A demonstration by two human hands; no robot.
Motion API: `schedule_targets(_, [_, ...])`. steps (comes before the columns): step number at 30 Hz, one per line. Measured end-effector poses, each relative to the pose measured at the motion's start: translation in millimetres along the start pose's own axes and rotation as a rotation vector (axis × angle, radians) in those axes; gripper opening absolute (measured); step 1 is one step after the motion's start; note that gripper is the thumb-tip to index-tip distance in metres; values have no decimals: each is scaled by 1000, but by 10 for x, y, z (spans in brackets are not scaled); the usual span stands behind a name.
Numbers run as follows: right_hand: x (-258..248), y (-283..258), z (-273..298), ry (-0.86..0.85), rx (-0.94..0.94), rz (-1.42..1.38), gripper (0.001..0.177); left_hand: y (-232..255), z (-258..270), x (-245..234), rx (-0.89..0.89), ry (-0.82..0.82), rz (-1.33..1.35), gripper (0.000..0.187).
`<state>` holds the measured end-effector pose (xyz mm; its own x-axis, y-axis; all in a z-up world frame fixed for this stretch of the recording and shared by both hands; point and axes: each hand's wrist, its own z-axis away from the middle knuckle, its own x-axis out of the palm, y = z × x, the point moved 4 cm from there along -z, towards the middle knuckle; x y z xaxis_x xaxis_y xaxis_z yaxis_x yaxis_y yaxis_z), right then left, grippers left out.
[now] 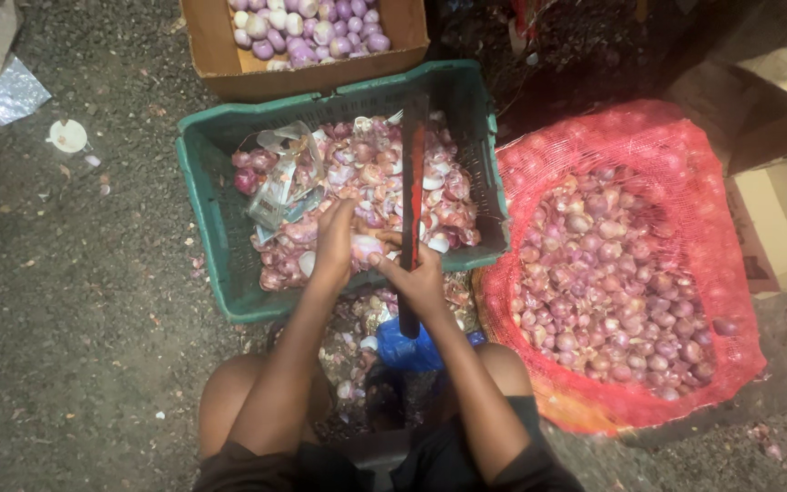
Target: The person picks up onions one at a time and peels off the outer skins using a large knife over a green crate, then places the peeled onions into a cardboard box.
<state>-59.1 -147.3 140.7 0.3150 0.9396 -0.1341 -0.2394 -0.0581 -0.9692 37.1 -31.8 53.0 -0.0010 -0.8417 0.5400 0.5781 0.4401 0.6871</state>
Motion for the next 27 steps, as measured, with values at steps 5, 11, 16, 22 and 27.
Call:
schedule_targets(5, [66,-87,29,93,16,135,44,-61,2,-60,168,145,-314,24])
schedule_targets(11, [72,-213,25,45,-4,239,31,-171,17,-99,209,223,-331,29])
schedule_targets(16, [83,-285,64,58,-138,384,28,-162,38,-76,277,204,-399,33])
schedule_targets(22, [119,-289,133,75,-351,513,22,-361,-49,-188,334,165,-410,39])
schedule_targets(27, [23,-67,109,89,-152,469,12,-287,2,-127,3,186,-165,26])
